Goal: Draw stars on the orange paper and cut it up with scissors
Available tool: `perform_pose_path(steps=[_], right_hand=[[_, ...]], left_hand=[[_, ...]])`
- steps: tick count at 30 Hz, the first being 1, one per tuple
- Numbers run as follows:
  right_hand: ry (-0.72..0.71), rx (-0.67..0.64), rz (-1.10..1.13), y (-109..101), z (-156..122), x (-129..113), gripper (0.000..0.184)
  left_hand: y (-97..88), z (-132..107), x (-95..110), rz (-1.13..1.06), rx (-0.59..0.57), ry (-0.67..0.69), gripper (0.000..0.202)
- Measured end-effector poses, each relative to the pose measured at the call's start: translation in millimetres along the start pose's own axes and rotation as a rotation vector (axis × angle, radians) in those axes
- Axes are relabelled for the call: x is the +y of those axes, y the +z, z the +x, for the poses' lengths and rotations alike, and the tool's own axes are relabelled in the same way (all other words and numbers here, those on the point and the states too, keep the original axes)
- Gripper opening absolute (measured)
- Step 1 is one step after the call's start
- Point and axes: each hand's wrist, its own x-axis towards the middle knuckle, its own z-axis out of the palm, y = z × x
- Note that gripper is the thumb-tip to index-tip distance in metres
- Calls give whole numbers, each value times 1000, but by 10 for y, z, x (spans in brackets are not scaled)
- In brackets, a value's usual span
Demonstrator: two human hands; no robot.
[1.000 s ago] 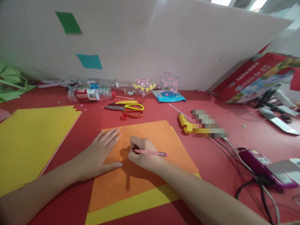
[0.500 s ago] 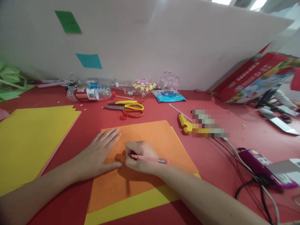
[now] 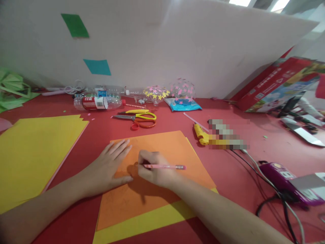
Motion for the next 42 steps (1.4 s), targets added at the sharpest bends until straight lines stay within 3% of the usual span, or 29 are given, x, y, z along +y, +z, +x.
perform_pose_path(steps=[4, 7, 11, 15, 20, 27, 33, 42], right_hand=[[157, 126, 176, -63, 14, -15, 21], [218, 121, 191, -89, 14, -39, 13], [197, 29, 201, -84, -10, -32, 7], [148, -68, 209, -76, -40, -20, 9], [154, -60, 175, -40, -55, -26, 9], [71, -118, 77, -25, -73, -52, 10], [85, -146, 107, -30, -67, -60, 12], [111, -94, 35, -9, -59, -56, 11]], left_hand=[[-27, 11, 0, 33, 9, 1, 94], [-52, 19, -11, 68, 65, 21, 88], [-100, 16, -1, 35, 126, 48, 74], [-114, -3, 23, -52, 69, 40, 81], [-62, -22, 6, -59, -49, 80, 92], [-66, -16, 13, -44, -77, 72, 95], [-69, -20, 17, -47, -53, 78, 95], [-89, -9, 30, -32, -126, 43, 97]])
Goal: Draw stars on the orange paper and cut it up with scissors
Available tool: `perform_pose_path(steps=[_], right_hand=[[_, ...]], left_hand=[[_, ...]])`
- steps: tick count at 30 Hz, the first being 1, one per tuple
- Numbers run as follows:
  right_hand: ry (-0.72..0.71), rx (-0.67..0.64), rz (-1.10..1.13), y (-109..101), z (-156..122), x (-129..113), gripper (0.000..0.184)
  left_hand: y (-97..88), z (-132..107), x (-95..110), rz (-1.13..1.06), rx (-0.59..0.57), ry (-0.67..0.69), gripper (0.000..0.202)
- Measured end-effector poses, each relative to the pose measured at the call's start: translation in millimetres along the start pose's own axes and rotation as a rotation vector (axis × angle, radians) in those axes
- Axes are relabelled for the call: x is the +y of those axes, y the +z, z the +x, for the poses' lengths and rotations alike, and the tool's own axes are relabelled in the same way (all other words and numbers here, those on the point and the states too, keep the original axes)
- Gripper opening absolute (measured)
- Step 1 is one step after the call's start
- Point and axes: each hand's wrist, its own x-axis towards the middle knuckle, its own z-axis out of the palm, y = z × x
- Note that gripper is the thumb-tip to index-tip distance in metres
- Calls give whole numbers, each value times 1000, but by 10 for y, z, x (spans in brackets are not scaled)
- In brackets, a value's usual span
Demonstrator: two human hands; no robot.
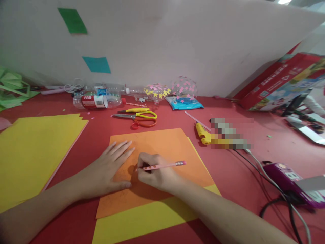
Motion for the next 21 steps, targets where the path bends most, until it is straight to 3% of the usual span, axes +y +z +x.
perform_pose_path(steps=[13, 21], right_hand=[[2, 116, -47, 31, 32, 22, 14], [-12, 88, -72, 28, 48, 49, 15]], left_hand=[[7, -6, -2, -10, 20, 10, 98], [14, 2, -13, -21, 29, 20, 96]])
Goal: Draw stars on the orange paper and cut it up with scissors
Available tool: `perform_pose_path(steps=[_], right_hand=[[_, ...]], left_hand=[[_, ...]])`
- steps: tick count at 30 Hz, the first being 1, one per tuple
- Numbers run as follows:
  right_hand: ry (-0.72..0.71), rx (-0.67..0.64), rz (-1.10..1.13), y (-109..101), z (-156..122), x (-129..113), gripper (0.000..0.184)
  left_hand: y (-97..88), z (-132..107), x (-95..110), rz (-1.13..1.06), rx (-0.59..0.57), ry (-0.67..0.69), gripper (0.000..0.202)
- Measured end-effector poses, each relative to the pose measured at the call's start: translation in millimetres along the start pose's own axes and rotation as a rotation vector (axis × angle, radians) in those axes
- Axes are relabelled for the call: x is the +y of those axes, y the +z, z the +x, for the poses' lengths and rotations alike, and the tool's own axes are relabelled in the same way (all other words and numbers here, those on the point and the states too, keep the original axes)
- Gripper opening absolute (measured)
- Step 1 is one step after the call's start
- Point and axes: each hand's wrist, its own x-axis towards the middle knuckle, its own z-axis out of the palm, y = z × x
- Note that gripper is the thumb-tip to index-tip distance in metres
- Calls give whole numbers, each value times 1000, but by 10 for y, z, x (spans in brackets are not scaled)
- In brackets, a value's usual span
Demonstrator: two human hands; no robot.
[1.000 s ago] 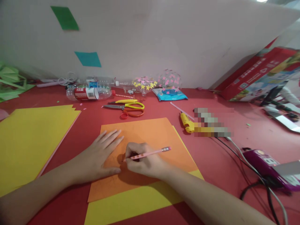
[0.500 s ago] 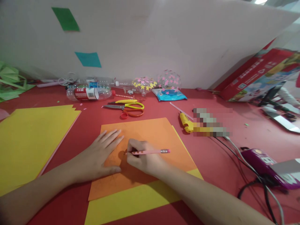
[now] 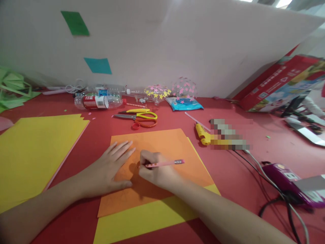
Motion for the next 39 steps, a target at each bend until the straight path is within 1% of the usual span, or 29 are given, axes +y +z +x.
perform_pose_path(steps=[4, 8, 20, 26, 32, 39], right_hand=[[-6, -31, -6, -13, -6, 21, 15], [-30, -67, 39, -29, 1, 18, 16], [-98, -89, 91, -41, 9, 37, 16], [-71, -101, 92, -56, 1, -8, 15], [-75, -101, 120, -32, -13, 19, 14], [-26, -129, 67, -39, -16, -9, 13]], left_hand=[[-8, -6, 3, 1, -28, -5, 98], [-6, -7, -3, 16, -23, -2, 98], [-14, 3, -6, 6, -11, 2, 96], [-3, 1, -6, 14, -19, -6, 99], [-6, 0, 4, 9, -2, -2, 96], [2, 3, -13, 19, -10, -3, 95]])
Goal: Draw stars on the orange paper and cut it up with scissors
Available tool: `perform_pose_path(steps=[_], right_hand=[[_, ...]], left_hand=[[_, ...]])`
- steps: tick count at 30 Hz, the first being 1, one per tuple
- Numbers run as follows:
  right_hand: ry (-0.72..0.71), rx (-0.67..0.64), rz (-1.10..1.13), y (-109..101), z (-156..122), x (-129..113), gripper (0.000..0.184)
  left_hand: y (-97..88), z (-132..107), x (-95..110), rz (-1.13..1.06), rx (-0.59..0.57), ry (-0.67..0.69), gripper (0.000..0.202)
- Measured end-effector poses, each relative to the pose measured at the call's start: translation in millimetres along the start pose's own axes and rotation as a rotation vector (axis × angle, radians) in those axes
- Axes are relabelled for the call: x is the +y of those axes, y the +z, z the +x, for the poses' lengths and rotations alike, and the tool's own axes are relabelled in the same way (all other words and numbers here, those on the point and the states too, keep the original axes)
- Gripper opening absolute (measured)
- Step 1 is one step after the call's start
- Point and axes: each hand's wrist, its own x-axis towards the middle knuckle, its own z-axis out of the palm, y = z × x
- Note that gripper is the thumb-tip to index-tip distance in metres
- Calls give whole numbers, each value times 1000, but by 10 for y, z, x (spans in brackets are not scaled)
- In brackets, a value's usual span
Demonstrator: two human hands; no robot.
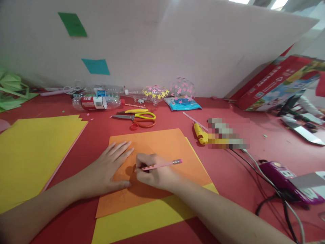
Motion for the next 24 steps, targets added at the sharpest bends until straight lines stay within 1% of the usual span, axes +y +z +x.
perform_pose_path(steps=[6, 9, 14, 17, 24], right_hand=[[-7, 4, -41, 15, -12, -24, 11], [-21, 15, -66, 23, -14, -34, 12], [-30, 6, -55, 26, -11, -30, 13], [-48, 48, -47, 33, -11, -30, 16], [-29, 129, -86, 62, -17, -11, 15]], left_hand=[[-3, -2, 9, -2, 19, 13, 92], [-9, -1, 12, 4, 6, 6, 93], [-4, -1, 10, 4, 21, 11, 92], [-8, -2, 15, -3, 17, 5, 94], [-25, -6, 22, -12, -8, -1, 96]])
